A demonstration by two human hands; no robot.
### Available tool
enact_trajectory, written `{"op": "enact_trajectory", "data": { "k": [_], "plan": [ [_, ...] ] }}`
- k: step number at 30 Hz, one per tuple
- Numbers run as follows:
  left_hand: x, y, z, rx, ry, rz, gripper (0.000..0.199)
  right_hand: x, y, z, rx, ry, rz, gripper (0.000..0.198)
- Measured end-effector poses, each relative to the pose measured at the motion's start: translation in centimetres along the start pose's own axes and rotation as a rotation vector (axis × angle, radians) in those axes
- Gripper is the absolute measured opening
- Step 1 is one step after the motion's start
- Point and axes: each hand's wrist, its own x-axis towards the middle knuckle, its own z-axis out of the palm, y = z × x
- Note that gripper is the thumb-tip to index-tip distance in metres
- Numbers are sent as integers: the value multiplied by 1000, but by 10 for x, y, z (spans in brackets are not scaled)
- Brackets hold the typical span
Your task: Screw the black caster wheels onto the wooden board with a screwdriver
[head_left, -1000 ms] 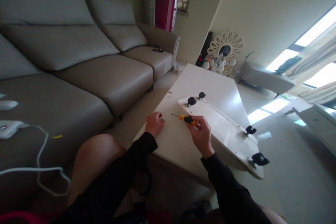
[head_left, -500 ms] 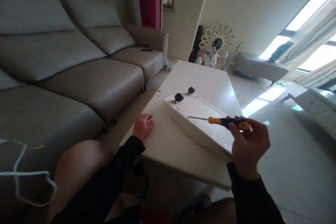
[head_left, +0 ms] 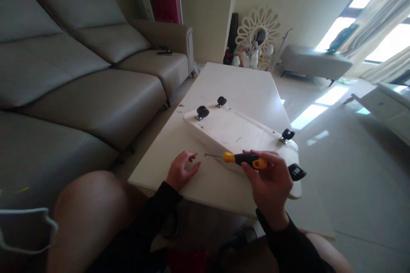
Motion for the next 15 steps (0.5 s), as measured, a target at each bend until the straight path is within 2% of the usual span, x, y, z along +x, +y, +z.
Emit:
{"op": "enact_trajectory", "data": {
  "k": [5,15],
  "plan": [
    [0,-2,1,-27,-29,29,20,-6,-4,6,33,-55,21,40],
    [1,-1,2,-22,2,-7,14,-10,-3,9,20,-78,46,39]
  ]
}}
